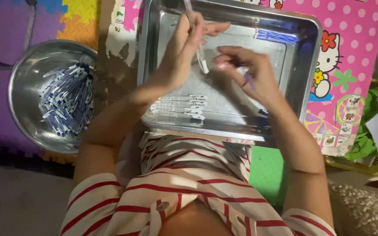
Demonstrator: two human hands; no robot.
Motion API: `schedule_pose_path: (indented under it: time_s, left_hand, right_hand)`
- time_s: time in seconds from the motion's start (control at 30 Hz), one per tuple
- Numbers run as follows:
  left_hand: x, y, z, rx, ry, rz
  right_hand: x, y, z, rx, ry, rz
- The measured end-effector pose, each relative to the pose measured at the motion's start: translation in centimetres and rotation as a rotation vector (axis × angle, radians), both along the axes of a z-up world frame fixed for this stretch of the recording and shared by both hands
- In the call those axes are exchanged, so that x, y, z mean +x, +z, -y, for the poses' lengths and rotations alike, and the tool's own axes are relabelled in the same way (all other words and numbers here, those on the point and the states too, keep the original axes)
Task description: The person assembles pens by hand, inserting blue ink cartridges into white pen barrels and placing the finished items onto a metal tray.
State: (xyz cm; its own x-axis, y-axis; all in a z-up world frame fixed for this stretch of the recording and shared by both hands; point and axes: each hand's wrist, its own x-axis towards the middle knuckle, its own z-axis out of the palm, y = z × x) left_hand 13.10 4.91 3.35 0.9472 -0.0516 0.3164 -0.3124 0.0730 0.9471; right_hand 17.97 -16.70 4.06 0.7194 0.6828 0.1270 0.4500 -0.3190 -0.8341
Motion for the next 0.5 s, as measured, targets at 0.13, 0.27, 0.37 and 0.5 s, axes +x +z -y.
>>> schedule_pose_path:
  time_s: [0.13,0.27,0.37,0.5]
  left_hand:
    - [-1.4,0.4,1.3,-0.103,-0.018,0.011]
    - [-0.8,-4.9,-1.3,0.238,0.093,-0.014]
    - [0.0,-5.5,-4.0,0.544,-0.117,-0.372]
    - [3.4,-11.6,-5.7,0.666,-0.013,-0.137]
  right_hand:
    - [-2.2,0.9,-2.9,0.166,0.055,-0.205]
    - [-1.4,-0.2,-1.8,-0.041,0.015,0.175]
    - [0.5,-5.2,1.0,-0.347,-0.103,0.347]
    - [-0.9,-3.3,0.4,-0.575,-0.028,0.358]
